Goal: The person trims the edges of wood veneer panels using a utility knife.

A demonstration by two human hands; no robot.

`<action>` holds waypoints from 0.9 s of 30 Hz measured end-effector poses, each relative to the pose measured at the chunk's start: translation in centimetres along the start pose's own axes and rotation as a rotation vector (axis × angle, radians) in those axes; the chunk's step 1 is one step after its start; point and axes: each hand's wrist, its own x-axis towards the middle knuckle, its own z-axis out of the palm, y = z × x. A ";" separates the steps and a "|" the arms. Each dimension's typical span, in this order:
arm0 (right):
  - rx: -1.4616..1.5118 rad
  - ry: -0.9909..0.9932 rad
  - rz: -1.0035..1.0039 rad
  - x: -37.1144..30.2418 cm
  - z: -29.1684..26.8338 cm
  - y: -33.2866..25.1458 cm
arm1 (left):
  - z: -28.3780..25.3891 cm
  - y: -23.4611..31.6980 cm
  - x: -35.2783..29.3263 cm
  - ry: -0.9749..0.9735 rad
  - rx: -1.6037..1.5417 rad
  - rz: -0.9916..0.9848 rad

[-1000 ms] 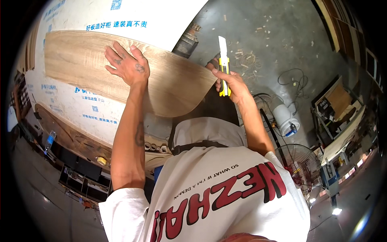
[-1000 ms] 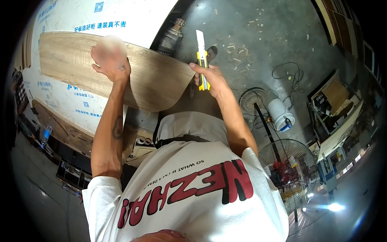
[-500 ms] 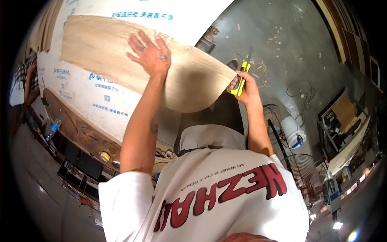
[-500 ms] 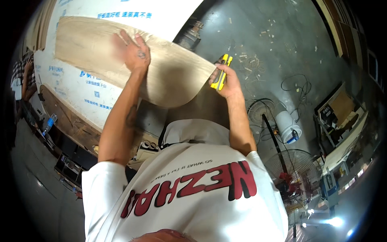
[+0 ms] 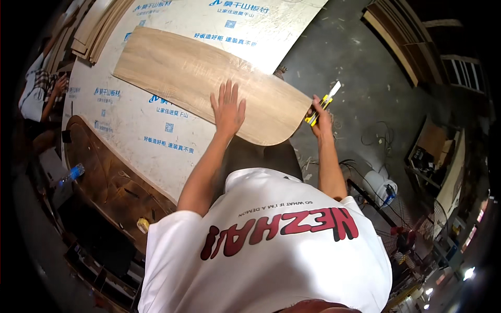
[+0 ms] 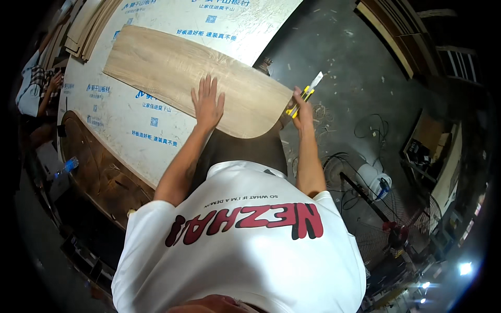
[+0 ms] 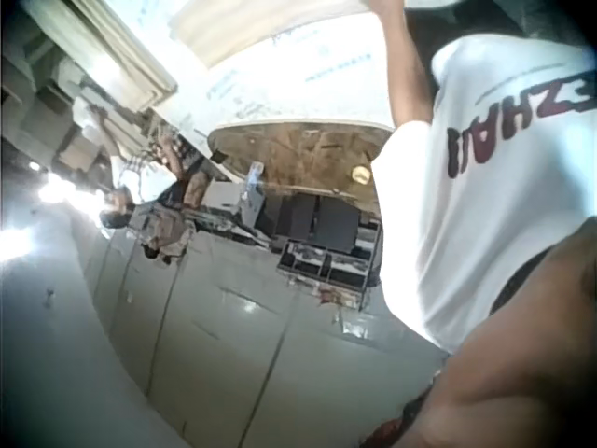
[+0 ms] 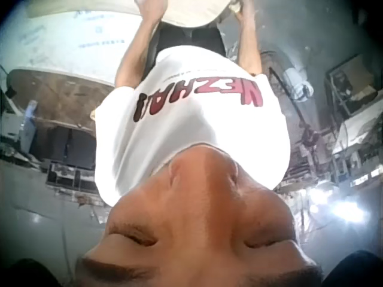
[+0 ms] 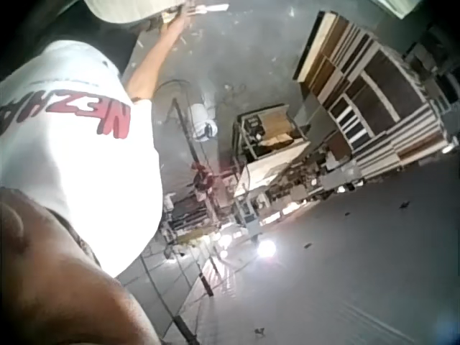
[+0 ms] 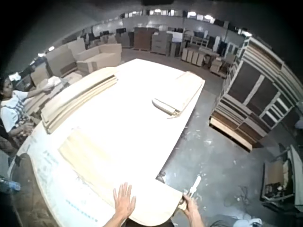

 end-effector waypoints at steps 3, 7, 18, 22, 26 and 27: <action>-0.280 0.029 0.006 -3.6 -0.3 2.2 | -1.2 -1.7 -5.9 0.012 -0.034 0.004; -0.250 0.035 -0.036 -7.4 -2.0 6.6 | -3.7 -2.6 -10.0 -0.066 -0.118 -0.039; -0.279 0.121 -0.160 -11.6 -1.1 10.2 | -6.6 -5.3 -18.9 -0.446 -0.629 -0.834; -0.294 0.099 -0.139 -11.5 -1.5 9.3 | -5.0 -4.6 -19.6 -0.477 -1.077 -1.064; -0.325 0.065 -0.137 -11.6 -1.6 8.7 | -4.7 -4.1 -20.0 -0.436 -1.570 -1.128; -0.333 0.063 -0.143 -11.7 -2.0 8.3 | -4.8 -3.6 -20.0 -0.452 -1.585 -1.105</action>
